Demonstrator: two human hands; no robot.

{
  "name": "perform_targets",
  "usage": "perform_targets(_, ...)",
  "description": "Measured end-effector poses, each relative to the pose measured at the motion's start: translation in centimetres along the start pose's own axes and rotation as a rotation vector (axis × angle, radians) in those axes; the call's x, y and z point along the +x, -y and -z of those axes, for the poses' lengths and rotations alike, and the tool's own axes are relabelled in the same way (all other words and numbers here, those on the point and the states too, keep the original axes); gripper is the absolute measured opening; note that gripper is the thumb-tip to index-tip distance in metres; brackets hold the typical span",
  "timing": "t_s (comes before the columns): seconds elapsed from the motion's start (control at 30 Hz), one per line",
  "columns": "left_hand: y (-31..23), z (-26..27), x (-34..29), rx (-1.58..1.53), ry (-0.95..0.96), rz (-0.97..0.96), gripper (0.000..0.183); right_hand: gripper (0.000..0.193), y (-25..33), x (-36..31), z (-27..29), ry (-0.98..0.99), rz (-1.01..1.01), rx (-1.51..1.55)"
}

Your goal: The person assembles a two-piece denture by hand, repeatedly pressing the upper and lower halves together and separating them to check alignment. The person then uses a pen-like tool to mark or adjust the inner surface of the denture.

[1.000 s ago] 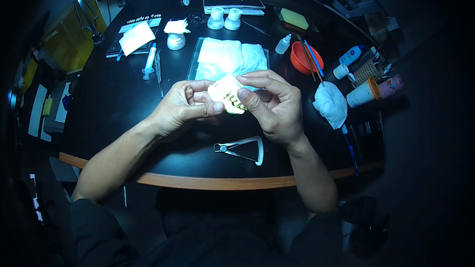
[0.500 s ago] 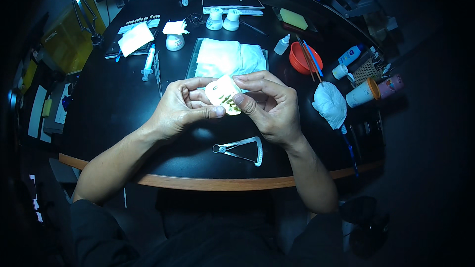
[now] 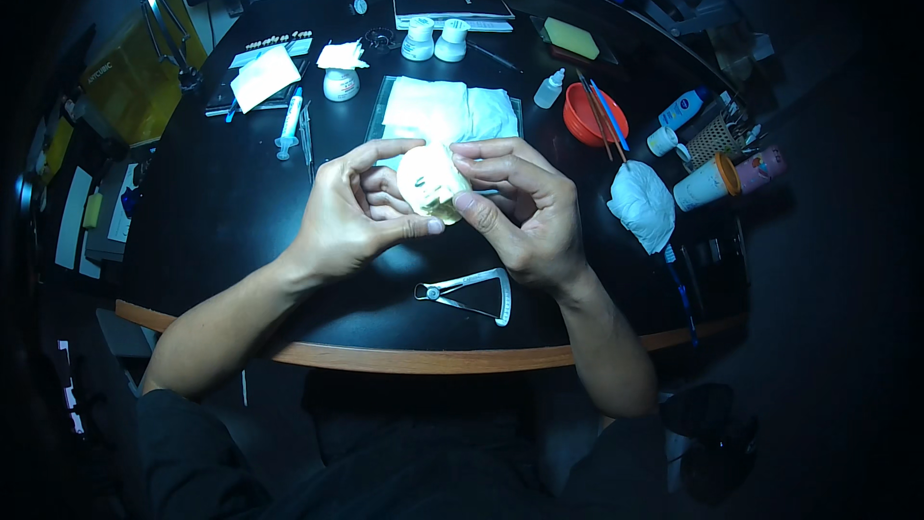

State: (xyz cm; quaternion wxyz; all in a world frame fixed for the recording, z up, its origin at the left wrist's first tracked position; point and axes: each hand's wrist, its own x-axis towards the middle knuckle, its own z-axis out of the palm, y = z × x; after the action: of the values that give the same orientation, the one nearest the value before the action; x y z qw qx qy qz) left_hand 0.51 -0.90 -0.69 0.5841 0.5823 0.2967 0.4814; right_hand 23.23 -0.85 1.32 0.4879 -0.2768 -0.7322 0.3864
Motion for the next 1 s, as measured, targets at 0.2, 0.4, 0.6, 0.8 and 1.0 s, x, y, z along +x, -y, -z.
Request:
perform_targets(0.2, 0.9, -0.3, 0.0, 0.300, -0.099, -0.374, 0.068, 0.027, -0.1, 0.0, -0.1, 0.024, 0.122, -0.015)
perform_targets(0.4, 1.4, -0.1, 0.2, 0.428, -0.130, -0.518, 0.063, 0.030, 0.1, 0.0, 0.2, 0.054, 0.128, -0.044)
perform_targets(0.6, 1.3, 0.1, 0.0, 0.496, -0.128, -0.584, 0.060, 0.029, -0.3, -0.1, 0.1, 0.046, 0.146, 0.020)
perform_targets(0.8, 1.1, 0.0, 0.0, 0.518, -0.114, -0.658, 0.058, 0.029, -0.5, -0.1, 0.2, 0.052, 0.163, 0.073)
perform_targets(1.0, 1.3, 0.2, 0.2, 0.530, -0.118, -0.691, 0.058, 0.024, -0.7, 0.1, 0.1, 0.070, 0.199, 0.062)
